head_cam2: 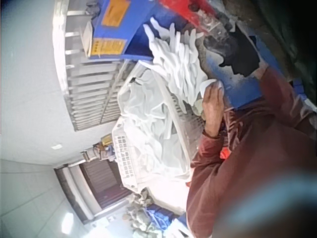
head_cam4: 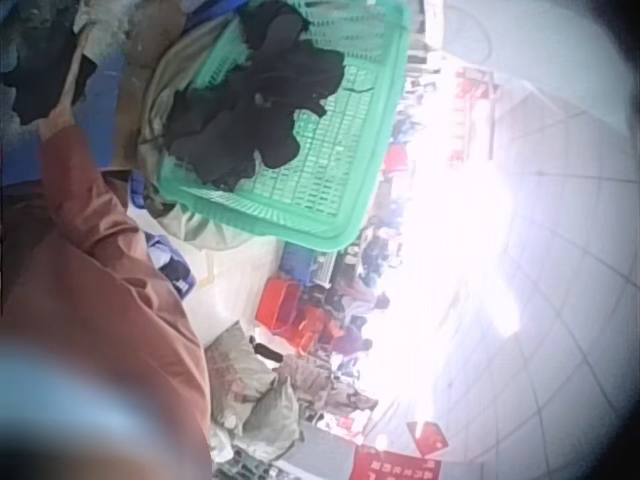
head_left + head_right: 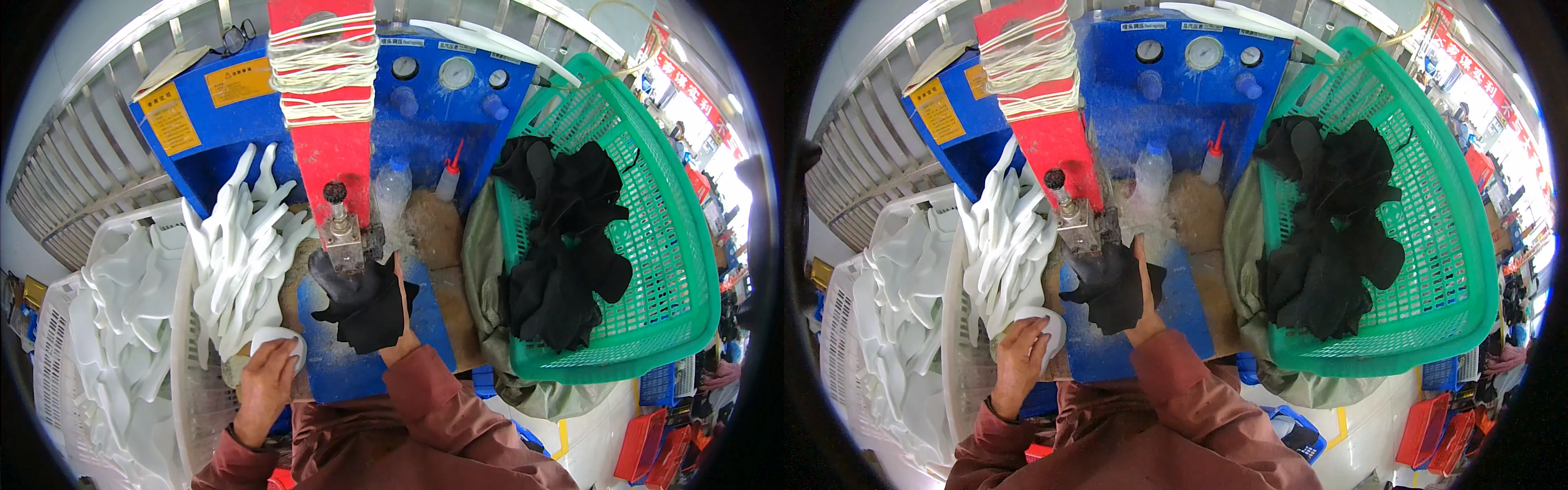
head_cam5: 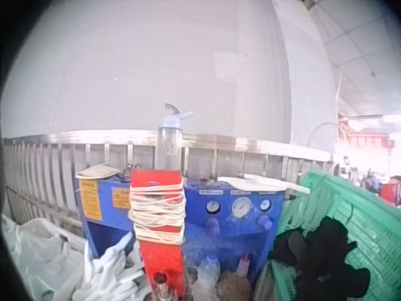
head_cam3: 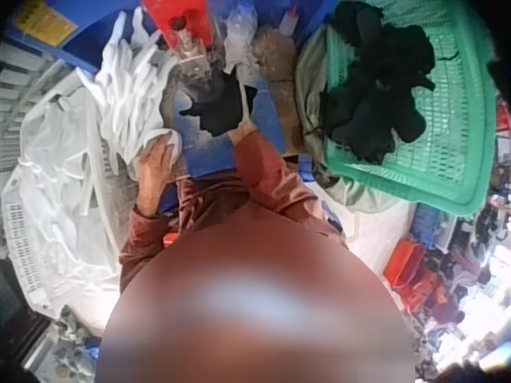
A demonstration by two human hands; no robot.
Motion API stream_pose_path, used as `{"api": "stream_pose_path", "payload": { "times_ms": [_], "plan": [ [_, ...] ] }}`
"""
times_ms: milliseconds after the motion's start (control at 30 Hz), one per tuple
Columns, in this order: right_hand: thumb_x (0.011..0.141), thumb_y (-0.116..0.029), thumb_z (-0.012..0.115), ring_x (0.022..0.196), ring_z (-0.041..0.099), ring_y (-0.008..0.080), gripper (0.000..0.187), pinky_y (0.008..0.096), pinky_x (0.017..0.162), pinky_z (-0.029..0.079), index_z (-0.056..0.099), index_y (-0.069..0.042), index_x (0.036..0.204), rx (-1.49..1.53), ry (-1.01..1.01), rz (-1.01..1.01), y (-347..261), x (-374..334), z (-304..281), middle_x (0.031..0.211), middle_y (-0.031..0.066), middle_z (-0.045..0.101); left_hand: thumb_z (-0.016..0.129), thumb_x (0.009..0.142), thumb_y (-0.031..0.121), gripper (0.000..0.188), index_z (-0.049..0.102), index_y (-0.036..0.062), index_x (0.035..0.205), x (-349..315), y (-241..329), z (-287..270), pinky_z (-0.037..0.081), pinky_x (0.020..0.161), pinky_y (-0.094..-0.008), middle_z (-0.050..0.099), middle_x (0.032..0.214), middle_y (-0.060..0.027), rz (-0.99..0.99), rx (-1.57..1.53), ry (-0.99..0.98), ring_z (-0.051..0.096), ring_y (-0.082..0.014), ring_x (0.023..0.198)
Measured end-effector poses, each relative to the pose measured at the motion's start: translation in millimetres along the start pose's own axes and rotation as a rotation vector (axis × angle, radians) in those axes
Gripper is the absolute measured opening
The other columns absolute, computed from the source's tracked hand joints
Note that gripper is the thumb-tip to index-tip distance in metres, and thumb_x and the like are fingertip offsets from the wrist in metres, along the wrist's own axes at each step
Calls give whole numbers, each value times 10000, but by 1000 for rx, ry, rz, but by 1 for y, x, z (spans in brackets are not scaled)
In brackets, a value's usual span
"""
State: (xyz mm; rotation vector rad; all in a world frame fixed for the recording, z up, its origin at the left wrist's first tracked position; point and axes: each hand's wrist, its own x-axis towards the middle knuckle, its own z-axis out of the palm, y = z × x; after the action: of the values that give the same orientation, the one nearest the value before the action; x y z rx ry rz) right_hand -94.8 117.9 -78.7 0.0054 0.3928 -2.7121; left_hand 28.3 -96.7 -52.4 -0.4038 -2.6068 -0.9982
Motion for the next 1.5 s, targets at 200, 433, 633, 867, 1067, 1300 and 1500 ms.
{"api": "stream_pose_path", "payload": {
  "times_ms": [200,433,633,867,1067,1300,1500],
  "plan": [
    [1053,-657,292,1351,528,370,784,507,1107,426,450,-39,1507,81,-62,-22,3,-10,0,1468,181,552,735,847,43,458,634,53,1294,-9,-41,7,567,862,-428,569,1403,-157,-115,240,-185,689,-382,997],
    [1048,-657,345,1284,573,291,748,427,1108,441,495,-67,1483,140,-169,47,-3,-35,-6,1415,140,593,712,853,66,428,640,78,1274,-5,-60,17,576,827,-450,573,1381,-140,-58,394,-250,691,-367,992],
    [1053,-662,297,1341,527,303,764,449,1142,410,450,-85,1530,-8,63,-28,-2,-90,2,1492,138,526,713,850,56,331,678,84,1179,6,-79,16,570,771,-454,629,1228,-118,-64,369,-285,696,-361,905],
    [1069,-639,272,1340,525,285,740,423,1144,404,452,-83,1524,33,100,18,1,-107,-15,1490,123,531,725,835,65,239,688,80,1070,16,-86,20,569,748,-452,652,1058,-91,80,337,-190,685,-338,913],
    [1059,-671,221,1286,539,285,790,410,1127,403,412,-75,1541,7,3,58,4,-115,-35,1449,132,546,738,815,44,181,702,87,987,17,-88,17,573,759,-423,664,1081,-84,61,384,-273,680,-319,936],
    [1057,-676,193,1314,508,247,804,379,1117,401,335,-90,1589,59,-44,32,11,-122,-59,1519,120,478,776,766,4,162,736,73,908,17,-59,-1,572,797,-407,703,1076,-78,216,312,-14,671,-292,963],
    [996,-774,238,1354,505,287,929,427,1129,423,347,-66,1588,-204,128,19,13,-129,-46,1541,140,471,803,767,-56,159,732,14,890,24,25,-75,541,757,-337,717,908,-102,-112,-477,-227,677,-226,863]
  ]
}}
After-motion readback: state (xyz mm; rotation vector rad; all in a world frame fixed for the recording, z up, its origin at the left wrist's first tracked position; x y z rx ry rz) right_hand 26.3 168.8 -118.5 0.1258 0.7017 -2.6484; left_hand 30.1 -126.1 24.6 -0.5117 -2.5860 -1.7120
